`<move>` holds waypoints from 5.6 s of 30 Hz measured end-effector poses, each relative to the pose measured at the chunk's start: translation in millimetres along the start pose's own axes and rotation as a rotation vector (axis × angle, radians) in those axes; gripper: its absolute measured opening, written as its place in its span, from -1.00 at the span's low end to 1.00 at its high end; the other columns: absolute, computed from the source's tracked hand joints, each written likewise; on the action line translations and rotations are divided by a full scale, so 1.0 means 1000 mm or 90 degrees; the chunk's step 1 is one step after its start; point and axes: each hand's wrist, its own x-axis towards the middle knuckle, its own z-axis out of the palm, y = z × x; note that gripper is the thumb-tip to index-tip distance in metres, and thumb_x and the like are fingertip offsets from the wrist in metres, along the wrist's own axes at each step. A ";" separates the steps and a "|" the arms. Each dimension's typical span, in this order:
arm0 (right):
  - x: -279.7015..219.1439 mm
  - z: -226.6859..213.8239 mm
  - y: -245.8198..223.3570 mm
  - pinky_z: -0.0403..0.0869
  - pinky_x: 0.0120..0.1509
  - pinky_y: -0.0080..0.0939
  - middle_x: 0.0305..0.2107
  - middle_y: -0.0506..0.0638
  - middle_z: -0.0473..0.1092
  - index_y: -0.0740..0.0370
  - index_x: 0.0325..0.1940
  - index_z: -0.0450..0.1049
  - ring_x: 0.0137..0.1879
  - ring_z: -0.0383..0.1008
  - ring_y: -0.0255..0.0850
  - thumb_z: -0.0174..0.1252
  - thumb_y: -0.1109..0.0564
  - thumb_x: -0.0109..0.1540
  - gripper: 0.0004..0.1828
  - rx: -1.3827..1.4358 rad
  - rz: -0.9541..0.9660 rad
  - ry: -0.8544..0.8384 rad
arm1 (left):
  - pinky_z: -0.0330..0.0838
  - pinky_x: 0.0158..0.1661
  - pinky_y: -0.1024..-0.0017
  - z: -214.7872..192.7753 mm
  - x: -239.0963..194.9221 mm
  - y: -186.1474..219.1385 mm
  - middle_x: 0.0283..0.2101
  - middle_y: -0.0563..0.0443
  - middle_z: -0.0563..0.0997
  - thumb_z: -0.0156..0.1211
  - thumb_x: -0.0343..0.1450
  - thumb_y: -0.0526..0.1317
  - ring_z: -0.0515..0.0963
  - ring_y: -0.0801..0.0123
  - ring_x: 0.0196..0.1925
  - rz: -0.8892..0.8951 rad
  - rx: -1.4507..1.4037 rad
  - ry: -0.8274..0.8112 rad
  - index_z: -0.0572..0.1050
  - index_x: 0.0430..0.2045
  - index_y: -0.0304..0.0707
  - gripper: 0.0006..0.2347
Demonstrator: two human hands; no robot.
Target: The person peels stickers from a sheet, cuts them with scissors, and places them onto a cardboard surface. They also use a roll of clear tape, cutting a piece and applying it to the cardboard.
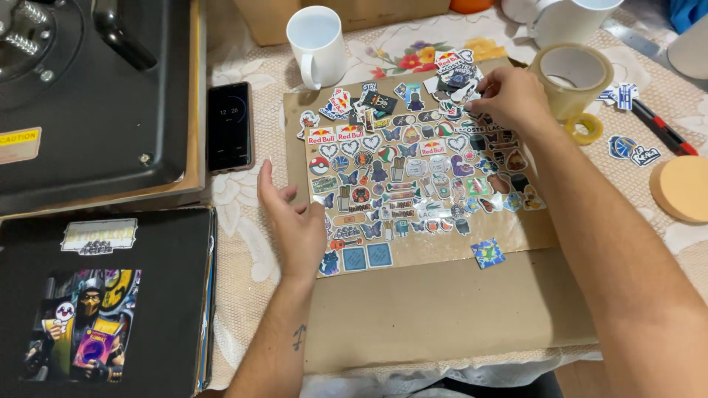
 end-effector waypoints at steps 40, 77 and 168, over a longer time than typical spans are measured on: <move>0.040 0.012 0.027 0.33 -0.15 -0.02 -0.42 -0.03 0.53 0.02 -0.31 0.65 -0.32 0.47 -0.07 0.59 -0.01 0.10 -0.76 -0.092 -0.302 0.179 | 0.37 0.14 0.27 0.001 -0.004 0.001 0.40 -0.06 0.21 0.14 0.32 -0.40 0.40 0.15 0.26 0.075 -0.071 -0.022 0.23 0.24 -0.18 -0.47; -0.202 0.010 -0.023 0.56 -0.50 -0.20 -0.59 0.10 0.62 0.17 -0.27 0.67 -0.55 0.60 -0.20 0.30 0.15 0.13 -0.88 0.444 -0.461 -0.309 | 0.66 -0.30 0.51 0.033 -0.052 -0.020 -0.34 -0.25 0.66 0.40 0.28 -0.43 0.70 0.31 -0.34 -0.060 -0.349 -0.305 0.37 0.13 -0.40 -0.49; -0.154 -0.031 0.008 0.39 -0.11 -0.28 -0.48 -0.24 0.70 -0.06 0.03 0.38 -0.30 0.60 -0.32 0.28 0.14 0.09 -0.56 -0.012 -0.071 -0.377 | 0.38 0.21 0.12 0.065 -0.096 0.005 0.20 -0.32 0.45 0.21 0.36 0.17 0.46 -0.10 0.22 0.729 0.358 -0.567 0.40 0.11 -0.55 -0.34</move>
